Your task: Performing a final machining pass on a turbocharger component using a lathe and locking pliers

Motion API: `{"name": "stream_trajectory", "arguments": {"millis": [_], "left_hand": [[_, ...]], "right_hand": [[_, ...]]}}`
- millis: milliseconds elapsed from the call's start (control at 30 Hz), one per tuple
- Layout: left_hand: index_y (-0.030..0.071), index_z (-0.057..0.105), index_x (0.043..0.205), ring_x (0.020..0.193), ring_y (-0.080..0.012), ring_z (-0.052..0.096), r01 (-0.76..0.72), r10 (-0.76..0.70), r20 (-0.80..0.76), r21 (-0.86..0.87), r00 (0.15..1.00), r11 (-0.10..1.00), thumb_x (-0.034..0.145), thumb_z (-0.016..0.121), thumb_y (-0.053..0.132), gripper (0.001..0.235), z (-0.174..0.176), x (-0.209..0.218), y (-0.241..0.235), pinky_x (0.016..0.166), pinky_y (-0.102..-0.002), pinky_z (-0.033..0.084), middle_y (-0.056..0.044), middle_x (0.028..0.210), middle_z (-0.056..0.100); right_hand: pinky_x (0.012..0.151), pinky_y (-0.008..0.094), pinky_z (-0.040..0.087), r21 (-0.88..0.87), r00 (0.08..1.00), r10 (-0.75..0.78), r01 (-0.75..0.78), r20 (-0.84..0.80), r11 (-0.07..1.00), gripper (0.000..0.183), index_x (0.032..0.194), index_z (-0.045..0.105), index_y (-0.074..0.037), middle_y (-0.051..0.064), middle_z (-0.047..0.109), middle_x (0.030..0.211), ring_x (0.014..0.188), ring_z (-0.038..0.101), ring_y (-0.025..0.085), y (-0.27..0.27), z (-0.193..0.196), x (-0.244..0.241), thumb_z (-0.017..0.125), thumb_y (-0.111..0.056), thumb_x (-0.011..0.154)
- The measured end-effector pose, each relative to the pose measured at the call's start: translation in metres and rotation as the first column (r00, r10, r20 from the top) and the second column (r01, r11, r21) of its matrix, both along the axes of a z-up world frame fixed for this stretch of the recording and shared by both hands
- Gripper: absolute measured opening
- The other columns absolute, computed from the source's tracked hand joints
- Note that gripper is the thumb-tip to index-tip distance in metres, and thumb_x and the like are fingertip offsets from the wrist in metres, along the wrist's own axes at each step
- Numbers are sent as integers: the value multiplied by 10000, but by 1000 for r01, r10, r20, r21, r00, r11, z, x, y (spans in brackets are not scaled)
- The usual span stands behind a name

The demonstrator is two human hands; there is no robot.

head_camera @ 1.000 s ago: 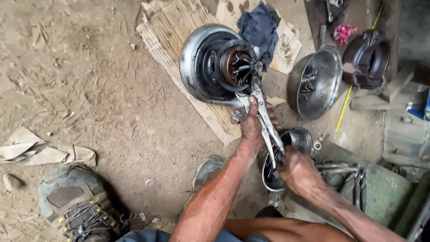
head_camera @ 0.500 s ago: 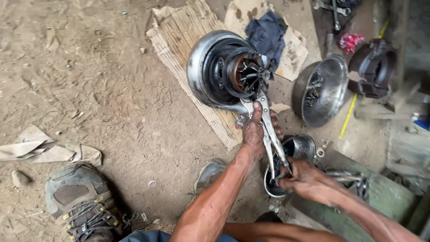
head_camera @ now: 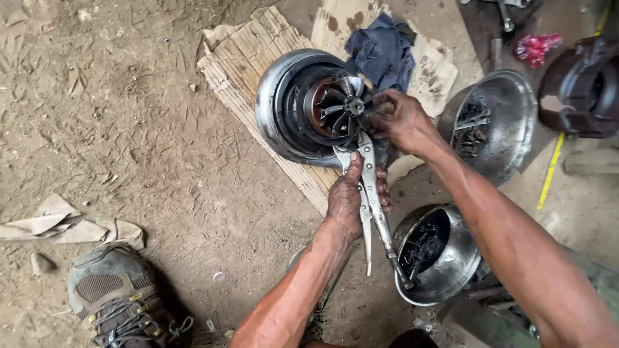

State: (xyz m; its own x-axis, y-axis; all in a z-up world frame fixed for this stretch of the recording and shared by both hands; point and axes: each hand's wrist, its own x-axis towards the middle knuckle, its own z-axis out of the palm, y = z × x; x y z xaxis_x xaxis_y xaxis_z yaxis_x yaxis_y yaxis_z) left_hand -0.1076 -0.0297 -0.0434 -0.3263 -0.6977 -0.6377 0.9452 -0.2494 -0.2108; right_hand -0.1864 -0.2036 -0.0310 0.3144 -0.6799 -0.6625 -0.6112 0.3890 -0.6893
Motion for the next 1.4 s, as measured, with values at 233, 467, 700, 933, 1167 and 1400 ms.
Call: {"name": "stream_trajectory", "arguments": {"millis": [233, 467, 700, 933, 1167, 1400], "left_hand": [[-6, 671, 869, 450, -241, 644, 11, -11, 18, 6, 1000, 1000, 1017, 623, 590, 616, 0, 8, 10, 450, -416, 623, -114, 603, 573], [-16, 683, 866, 445, -235, 641, 65, -64, 70, -14, 995, 998, 1007, 621, 596, 631, -2, 16, 14, 446, -399, 623, -117, 595, 571], [-9, 687, 862, 448, -235, 645, 88, -86, 71, -26, 994, 996, 1008, 616, 583, 615, -1, 21, 12, 448, -391, 621, -119, 589, 574], [-3, 688, 855, 452, -239, 655, 86, -84, 87, -24, 993, 996, 1012, 609, 587, 615, -6, 26, 17, 452, -396, 624, -123, 586, 585], [-3, 702, 869, 471, -235, 674, 259, -252, 133, -35, 959, 965, 1033, 578, 570, 609, 1, 63, 26, 477, -401, 644, -114, 598, 619], [-10, 683, 861, 461, -254, 664, 362, -358, 152, 4, 921, 932, 1008, 593, 585, 620, 1, 76, 26, 470, -432, 635, -126, 578, 596]], "right_hand": [[515, 385, 665, -15, 992, 129, -129, -5, 992, 391, 1202, 553, -20, 80, 592, 784, 626, 714, 246, -9, -6, 1, 788, 14, 891], [547, 284, 577, -189, 968, 250, -250, -22, 950, 359, 1142, 589, -36, 6, 449, 721, 621, 613, 143, -3, 6, 16, 849, -87, 901], [578, 252, 583, -174, 966, 257, -255, -10, 951, 329, 1091, 617, -69, 40, 539, 721, 622, 655, 137, -3, 9, 25, 855, -56, 864], [510, 294, 603, -198, 983, 168, -180, -73, 964, 156, 1052, 654, -61, 121, 640, 722, 548, 695, 204, 11, -2, 23, 667, 34, 930], [428, 278, 571, -216, 985, 99, -129, -143, 968, 213, 1075, 696, -63, 133, 654, 680, 467, 643, 179, 26, 7, 28, 643, 67, 915], [447, 270, 558, -224, 992, 65, -88, -110, 971, 284, 1071, 698, -32, 126, 665, 722, 506, 627, 162, 25, -18, -10, 618, 134, 854]]}}
